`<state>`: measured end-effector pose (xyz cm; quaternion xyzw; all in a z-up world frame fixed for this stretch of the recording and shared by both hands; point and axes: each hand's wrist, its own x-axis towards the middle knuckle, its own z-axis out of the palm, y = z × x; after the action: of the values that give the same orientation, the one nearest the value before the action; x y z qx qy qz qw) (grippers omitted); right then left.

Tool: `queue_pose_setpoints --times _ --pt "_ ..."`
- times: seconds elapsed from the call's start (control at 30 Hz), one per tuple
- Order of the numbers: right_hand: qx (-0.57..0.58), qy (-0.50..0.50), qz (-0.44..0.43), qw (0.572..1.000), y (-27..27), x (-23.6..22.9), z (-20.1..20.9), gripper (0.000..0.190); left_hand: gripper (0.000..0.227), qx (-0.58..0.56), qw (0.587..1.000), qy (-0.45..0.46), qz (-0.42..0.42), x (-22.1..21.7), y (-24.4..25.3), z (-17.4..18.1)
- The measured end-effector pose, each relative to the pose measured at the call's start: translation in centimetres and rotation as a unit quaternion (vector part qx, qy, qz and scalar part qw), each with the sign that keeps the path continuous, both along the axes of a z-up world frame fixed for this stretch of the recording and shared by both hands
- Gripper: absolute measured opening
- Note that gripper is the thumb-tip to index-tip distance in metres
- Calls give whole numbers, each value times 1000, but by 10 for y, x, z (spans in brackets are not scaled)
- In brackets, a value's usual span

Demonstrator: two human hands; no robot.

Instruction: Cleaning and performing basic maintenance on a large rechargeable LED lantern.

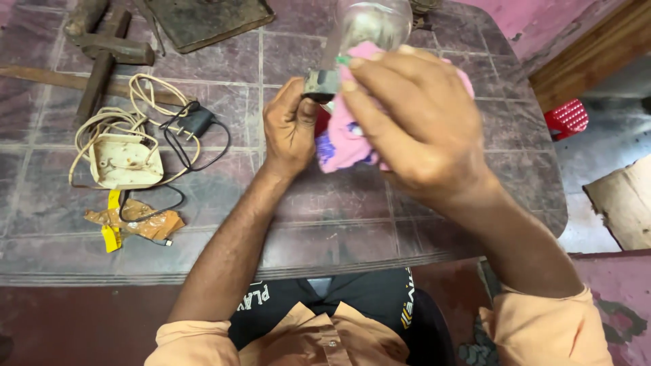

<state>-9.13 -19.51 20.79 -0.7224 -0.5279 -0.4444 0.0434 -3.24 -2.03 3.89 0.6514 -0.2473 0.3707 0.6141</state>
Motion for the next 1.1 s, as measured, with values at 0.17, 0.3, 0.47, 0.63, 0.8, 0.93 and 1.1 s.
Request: queue_pose_setpoints --times 0.17,0.3,0.47,0.63,0.8,0.93,1.1 --pt "-53 -19 27 998 2 9 13 33 53 -6 1000 10 -12 2 1 -5" --pt "-49 -17 71 996 -30 17 13 28 52 -8 1000 12 -27 3 -2 -6" --pt "-18 -4 61 998 -49 18 9 18 52 7 1000 -1 -26 -4 -8 1" --pt "-29 19 116 993 -34 21 9 36 52 9 1000 0 -15 -4 -7 1" --pt "7 -13 110 994 -45 33 -7 25 52 11 1000 -1 -18 -4 -6 2" --pt "84 27 76 993 -72 38 -25 28 52 12 1000 -2 -12 -6 -8 0" --pt "273 175 111 939 -75 57 -99 36 53 9 1000 -4 -10 -7 -10 2"
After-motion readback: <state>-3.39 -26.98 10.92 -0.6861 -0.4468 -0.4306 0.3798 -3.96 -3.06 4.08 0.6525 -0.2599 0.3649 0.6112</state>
